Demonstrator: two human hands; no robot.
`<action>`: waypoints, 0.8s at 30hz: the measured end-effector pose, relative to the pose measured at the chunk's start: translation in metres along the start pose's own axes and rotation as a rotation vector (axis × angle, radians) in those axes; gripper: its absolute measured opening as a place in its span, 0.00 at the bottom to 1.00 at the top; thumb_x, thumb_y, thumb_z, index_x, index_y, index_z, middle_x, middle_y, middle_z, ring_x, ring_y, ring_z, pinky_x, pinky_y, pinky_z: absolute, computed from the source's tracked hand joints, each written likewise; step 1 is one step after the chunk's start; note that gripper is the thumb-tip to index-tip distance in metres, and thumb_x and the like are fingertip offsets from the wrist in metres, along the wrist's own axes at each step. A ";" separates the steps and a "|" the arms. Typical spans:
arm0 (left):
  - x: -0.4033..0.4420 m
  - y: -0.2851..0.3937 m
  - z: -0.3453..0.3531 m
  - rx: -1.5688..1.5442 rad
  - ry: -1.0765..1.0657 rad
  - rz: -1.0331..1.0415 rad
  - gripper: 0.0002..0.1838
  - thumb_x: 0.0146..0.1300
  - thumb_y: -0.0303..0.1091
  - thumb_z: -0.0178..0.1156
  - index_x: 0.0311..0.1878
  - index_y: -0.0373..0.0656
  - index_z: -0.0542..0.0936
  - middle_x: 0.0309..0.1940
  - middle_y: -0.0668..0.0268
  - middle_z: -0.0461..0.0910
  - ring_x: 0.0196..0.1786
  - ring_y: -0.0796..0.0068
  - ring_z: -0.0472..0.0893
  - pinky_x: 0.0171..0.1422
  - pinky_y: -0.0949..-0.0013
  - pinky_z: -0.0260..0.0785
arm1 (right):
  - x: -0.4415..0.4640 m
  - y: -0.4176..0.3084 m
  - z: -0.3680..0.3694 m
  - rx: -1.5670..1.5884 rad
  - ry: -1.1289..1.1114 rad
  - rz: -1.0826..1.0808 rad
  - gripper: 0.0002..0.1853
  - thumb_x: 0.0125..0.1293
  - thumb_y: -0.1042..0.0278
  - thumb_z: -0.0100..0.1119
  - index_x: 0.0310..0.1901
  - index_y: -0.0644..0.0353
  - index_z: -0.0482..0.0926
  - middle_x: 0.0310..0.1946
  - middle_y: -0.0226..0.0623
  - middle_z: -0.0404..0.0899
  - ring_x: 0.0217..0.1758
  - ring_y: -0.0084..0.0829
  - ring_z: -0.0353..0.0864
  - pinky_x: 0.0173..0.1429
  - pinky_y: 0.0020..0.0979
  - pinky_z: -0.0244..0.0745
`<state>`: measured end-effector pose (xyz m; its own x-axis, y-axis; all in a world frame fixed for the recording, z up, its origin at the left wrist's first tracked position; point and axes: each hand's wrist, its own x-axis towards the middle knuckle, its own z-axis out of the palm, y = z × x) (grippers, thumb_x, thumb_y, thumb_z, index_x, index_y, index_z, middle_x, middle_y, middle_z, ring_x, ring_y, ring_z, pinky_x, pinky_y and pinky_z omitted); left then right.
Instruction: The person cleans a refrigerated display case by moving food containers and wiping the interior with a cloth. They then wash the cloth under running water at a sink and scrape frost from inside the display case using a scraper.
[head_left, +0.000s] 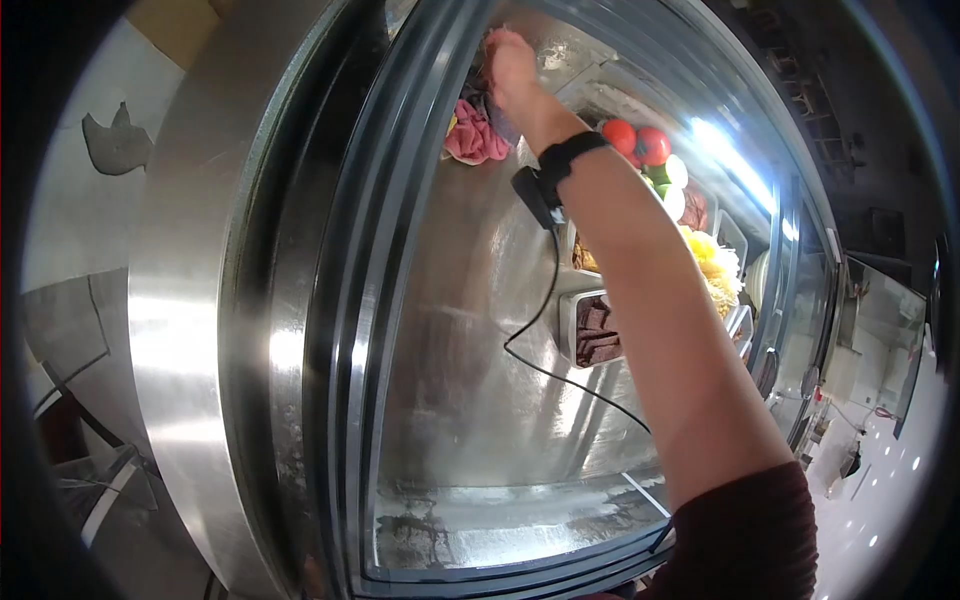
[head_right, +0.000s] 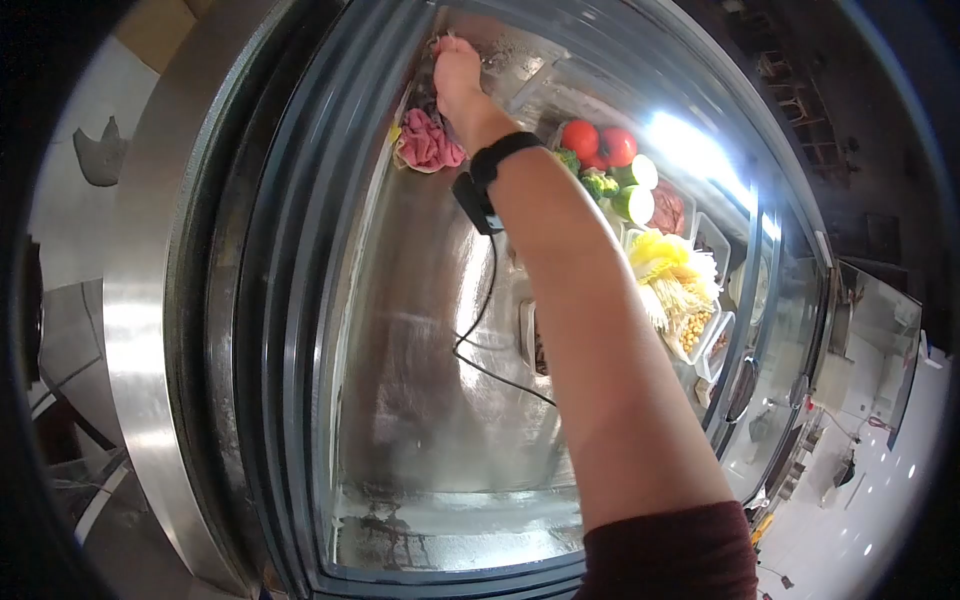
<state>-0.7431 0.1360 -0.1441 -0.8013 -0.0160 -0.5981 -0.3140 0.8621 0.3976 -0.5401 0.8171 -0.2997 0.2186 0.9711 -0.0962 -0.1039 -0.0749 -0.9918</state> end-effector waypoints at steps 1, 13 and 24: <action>-0.001 0.000 -0.001 0.005 -0.003 -0.002 0.41 0.61 0.31 0.51 0.68 0.46 0.34 0.67 0.66 0.34 0.65 0.69 0.48 0.66 0.64 0.45 | -0.002 -0.002 0.002 -0.036 0.016 -0.148 0.10 0.64 0.65 0.45 0.31 0.60 0.73 0.21 0.36 0.72 0.26 0.34 0.71 0.33 0.34 0.67; -0.007 -0.001 -0.002 0.001 -0.003 0.019 0.43 0.61 0.31 0.52 0.68 0.47 0.30 0.68 0.69 0.29 0.67 0.70 0.44 0.68 0.63 0.41 | -0.082 0.042 -0.046 -1.484 -0.189 -0.458 0.30 0.49 0.53 0.62 0.53 0.54 0.66 0.54 0.44 0.64 0.56 0.51 0.64 0.56 0.43 0.66; -0.023 0.003 -0.033 -0.047 -0.059 0.087 0.46 0.61 0.31 0.52 0.68 0.49 0.27 0.69 0.71 0.24 0.69 0.71 0.40 0.70 0.63 0.38 | -0.198 0.052 -0.066 -1.729 -0.225 -0.592 0.15 0.59 0.61 0.47 0.46 0.55 0.70 0.51 0.45 0.66 0.56 0.50 0.64 0.45 0.52 0.69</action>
<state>-0.7419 0.1225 -0.1062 -0.7952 0.0887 -0.5998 -0.2695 0.8344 0.4807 -0.5248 0.6056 -0.3378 -0.2826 0.9513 0.1231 0.9549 0.2669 0.1300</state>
